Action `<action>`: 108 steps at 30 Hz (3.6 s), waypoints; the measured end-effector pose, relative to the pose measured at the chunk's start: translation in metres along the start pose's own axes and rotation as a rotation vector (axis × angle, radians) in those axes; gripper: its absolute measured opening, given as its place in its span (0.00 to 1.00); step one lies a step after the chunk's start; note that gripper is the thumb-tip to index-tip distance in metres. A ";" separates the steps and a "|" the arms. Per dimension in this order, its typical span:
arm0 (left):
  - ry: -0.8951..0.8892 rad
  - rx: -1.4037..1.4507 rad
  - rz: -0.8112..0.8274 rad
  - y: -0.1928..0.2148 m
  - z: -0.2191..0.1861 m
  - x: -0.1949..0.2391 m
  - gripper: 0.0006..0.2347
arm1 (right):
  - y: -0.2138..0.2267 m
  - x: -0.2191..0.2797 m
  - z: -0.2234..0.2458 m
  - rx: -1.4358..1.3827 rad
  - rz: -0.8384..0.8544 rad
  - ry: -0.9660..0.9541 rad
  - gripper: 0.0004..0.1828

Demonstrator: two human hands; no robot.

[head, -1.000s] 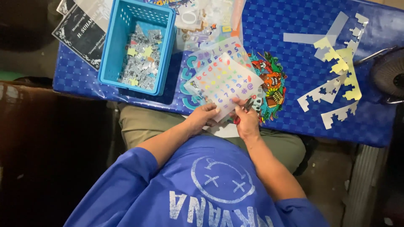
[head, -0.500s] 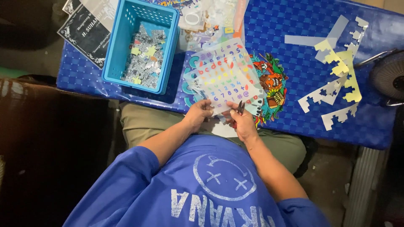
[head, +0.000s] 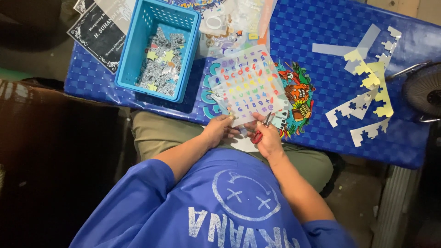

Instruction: Cutting individual numeric and alphabetic stickers from a sheet using scissors

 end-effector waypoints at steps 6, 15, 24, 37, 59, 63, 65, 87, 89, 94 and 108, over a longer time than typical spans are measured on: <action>-0.033 -0.198 0.036 0.039 0.031 -0.050 0.18 | -0.003 0.000 -0.012 0.158 0.078 -0.131 0.22; -0.080 -0.140 0.061 0.059 0.053 -0.069 0.17 | 0.015 -0.002 -0.016 0.245 -0.016 -0.129 0.20; -0.080 -0.115 0.078 0.039 0.033 -0.037 0.25 | -0.002 0.006 0.005 0.351 -0.073 -0.109 0.18; -0.075 -0.066 0.141 0.058 0.061 -0.075 0.35 | -0.004 0.010 0.000 0.479 -0.078 -0.235 0.16; -0.076 0.216 0.199 -0.016 -0.006 -0.044 0.16 | -0.018 0.008 0.042 0.351 -0.010 -0.011 0.12; 0.000 0.163 0.132 0.009 0.030 -0.073 0.16 | -0.025 0.010 0.042 0.419 -0.043 -0.066 0.12; 0.021 0.111 0.038 0.028 0.045 -0.092 0.26 | -0.021 0.004 0.042 0.496 -0.068 -0.069 0.11; -0.036 -0.260 -0.103 -0.034 -0.038 -0.031 0.20 | -0.041 0.029 0.047 0.401 -0.101 -0.166 0.17; -0.033 -0.343 -0.103 -0.009 -0.011 -0.061 0.19 | -0.048 0.031 0.046 0.413 -0.084 -0.169 0.18; -0.038 -0.402 -0.097 0.014 0.022 -0.085 0.21 | -0.052 0.034 0.041 0.441 -0.067 -0.183 0.16; -0.107 -0.205 -0.060 0.013 0.021 -0.076 0.11 | -0.009 0.005 0.021 0.332 -0.225 -0.101 0.08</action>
Point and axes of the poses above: each hand's wrist, its own x-axis away from the middle knuckle, its own y-axis out of the back of the hand, z = x × y, the point moved 6 cm from there along -x, towards the middle knuckle, and after that the axes turned 15 degrees about z, right-handed, at the moved point
